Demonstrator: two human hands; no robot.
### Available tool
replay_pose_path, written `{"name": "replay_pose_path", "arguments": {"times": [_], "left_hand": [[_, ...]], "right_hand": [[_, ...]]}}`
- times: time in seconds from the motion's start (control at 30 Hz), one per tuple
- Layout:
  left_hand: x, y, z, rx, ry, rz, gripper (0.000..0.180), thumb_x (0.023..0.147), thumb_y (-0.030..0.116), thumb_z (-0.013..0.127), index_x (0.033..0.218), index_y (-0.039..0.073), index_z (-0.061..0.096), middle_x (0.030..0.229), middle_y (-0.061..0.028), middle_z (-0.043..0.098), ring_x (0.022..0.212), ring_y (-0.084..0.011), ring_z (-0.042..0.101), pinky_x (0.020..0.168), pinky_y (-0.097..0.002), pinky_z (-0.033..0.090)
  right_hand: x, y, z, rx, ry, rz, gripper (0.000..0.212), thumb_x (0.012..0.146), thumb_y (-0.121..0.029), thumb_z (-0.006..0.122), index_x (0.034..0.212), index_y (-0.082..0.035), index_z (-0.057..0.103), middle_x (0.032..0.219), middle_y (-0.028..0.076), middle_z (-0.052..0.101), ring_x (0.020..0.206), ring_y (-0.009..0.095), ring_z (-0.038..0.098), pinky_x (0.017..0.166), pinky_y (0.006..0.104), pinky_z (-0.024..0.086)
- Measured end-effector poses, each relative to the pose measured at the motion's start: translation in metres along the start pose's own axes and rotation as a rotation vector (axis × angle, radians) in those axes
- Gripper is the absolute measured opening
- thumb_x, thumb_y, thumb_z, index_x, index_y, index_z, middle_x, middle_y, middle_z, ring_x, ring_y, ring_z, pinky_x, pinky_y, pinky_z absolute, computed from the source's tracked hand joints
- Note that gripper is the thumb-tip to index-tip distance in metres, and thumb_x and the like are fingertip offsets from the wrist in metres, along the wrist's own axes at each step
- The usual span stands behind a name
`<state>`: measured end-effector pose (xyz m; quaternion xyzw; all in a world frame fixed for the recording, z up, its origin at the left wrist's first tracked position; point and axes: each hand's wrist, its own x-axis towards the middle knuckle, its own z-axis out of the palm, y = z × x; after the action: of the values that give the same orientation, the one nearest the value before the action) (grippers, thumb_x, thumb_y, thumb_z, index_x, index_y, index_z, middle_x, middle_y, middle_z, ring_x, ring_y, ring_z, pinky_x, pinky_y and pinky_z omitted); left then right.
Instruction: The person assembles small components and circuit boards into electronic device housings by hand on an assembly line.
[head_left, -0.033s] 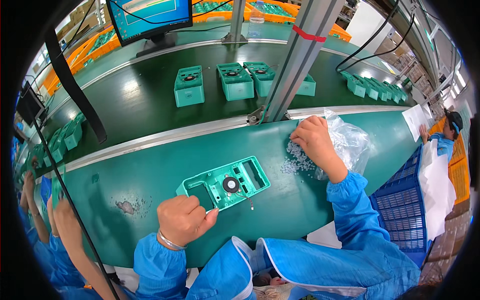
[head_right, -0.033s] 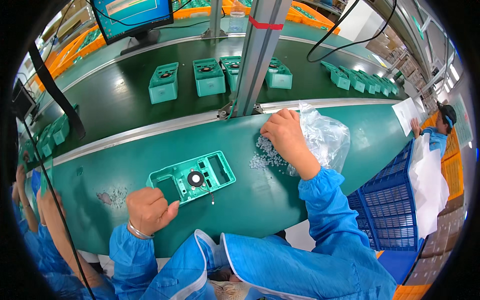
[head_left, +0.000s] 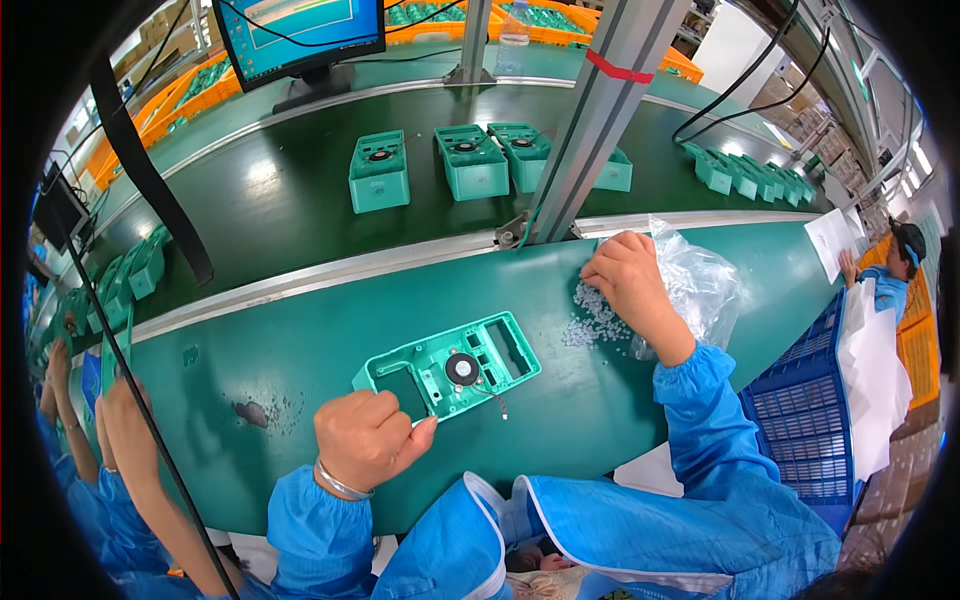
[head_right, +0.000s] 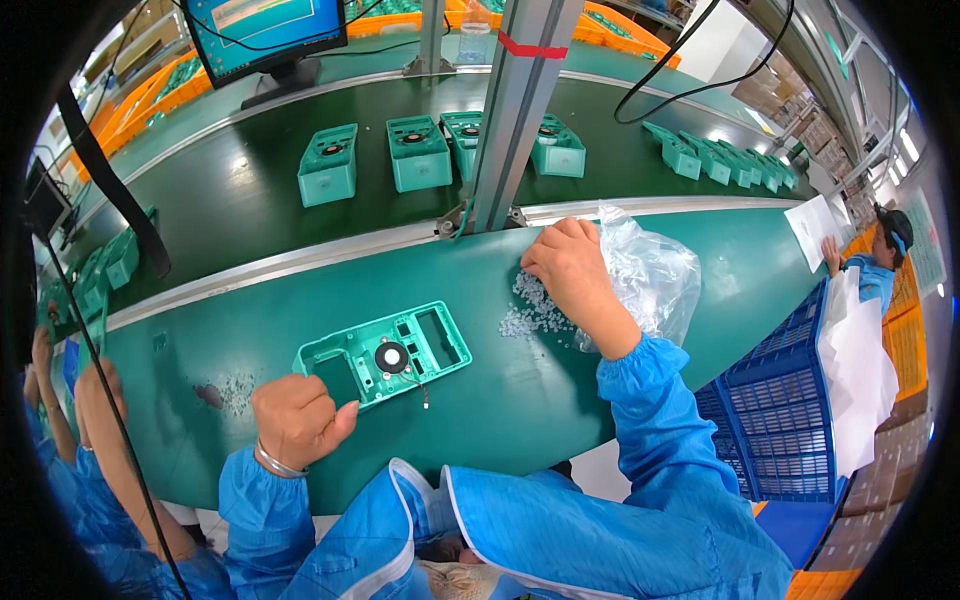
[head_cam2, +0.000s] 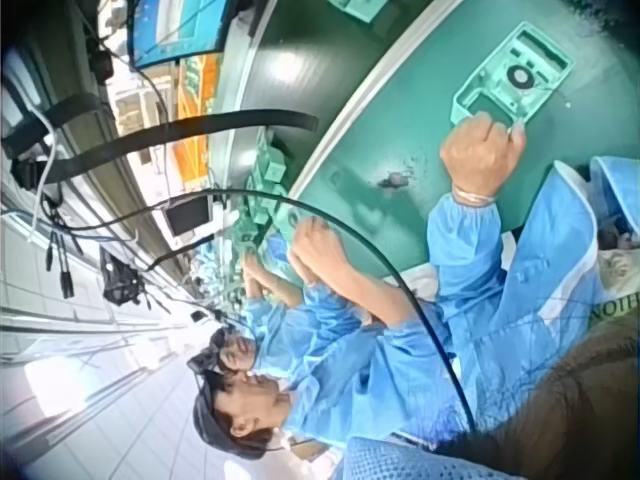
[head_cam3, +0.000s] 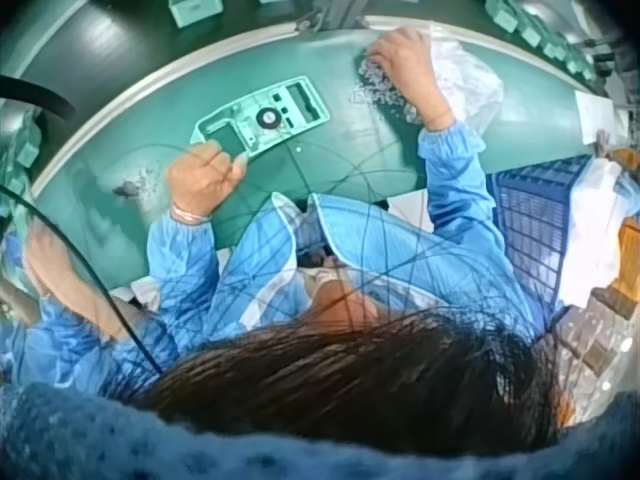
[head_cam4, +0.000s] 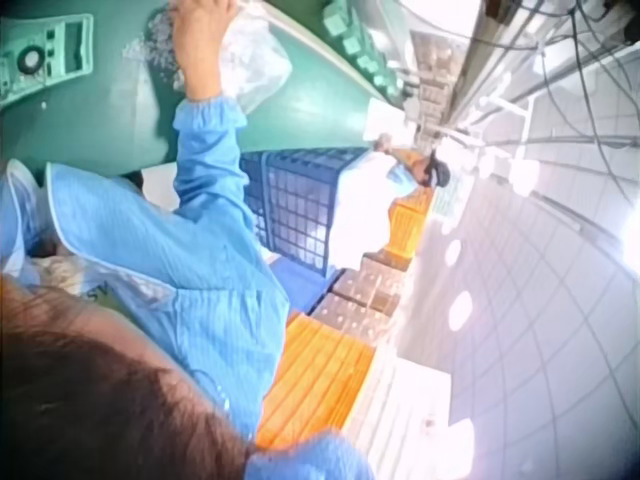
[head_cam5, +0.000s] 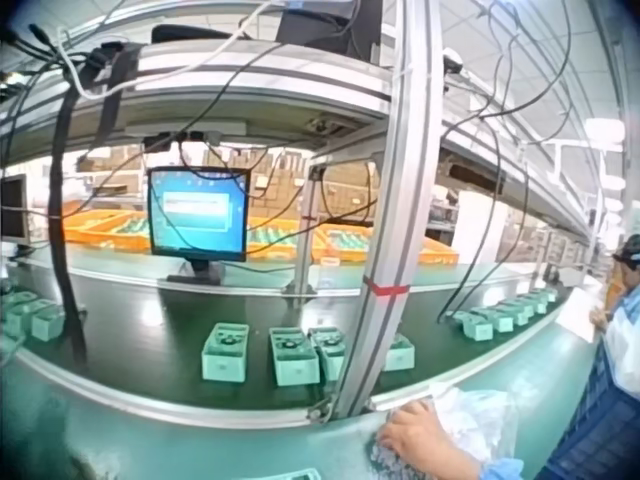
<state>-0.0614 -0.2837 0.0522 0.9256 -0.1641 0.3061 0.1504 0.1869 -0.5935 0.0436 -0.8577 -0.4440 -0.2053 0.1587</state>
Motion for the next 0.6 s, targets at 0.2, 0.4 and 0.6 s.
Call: {"name": "replay_pose_path", "arguments": {"times": [0.2,0.4,0.6], "left_hand": [[0.0011,0.0003,-0.0019,0.006,-0.004,-0.008,0.043,0.069,0.024,0.085,0.053,0.013,0.046,0.058,-0.0021,0.039,0.047,-0.0197,0.046,0.040,-0.0359,0.033],[0.0009,-0.0004,-0.0023,-0.008,-0.001,-0.007,0.043,0.068,0.023,0.084,0.053,0.013,0.046,0.058,-0.0021,0.039,0.047,-0.0195,0.046,0.040,-0.0357,0.034],[0.0024,0.0016,-0.0006,-0.009,0.005,0.012,0.043,0.067,0.024,0.085,0.054,0.015,0.045,0.059,-0.0007,0.040,0.048,-0.0180,0.046,0.041,-0.0347,0.034]], "right_hand": [[0.0039,-0.0053,-0.0001,-0.053,-0.019,-0.029,0.008,0.074,-0.010,0.078,0.080,-0.013,0.073,0.084,0.001,0.063,0.098,0.025,0.059,0.097,0.0410,0.042],[0.0046,-0.0052,0.0012,-0.105,-0.026,-0.072,0.005,0.075,-0.012,0.075,0.080,-0.013,0.072,0.083,0.001,0.061,0.096,0.025,0.058,0.098,0.0416,0.041],[0.0025,-0.0032,-0.0038,-0.024,0.066,-0.027,0.009,0.074,-0.009,0.078,0.080,-0.013,0.071,0.084,0.001,0.063,0.094,0.025,0.059,0.094,0.0430,0.042]]}}
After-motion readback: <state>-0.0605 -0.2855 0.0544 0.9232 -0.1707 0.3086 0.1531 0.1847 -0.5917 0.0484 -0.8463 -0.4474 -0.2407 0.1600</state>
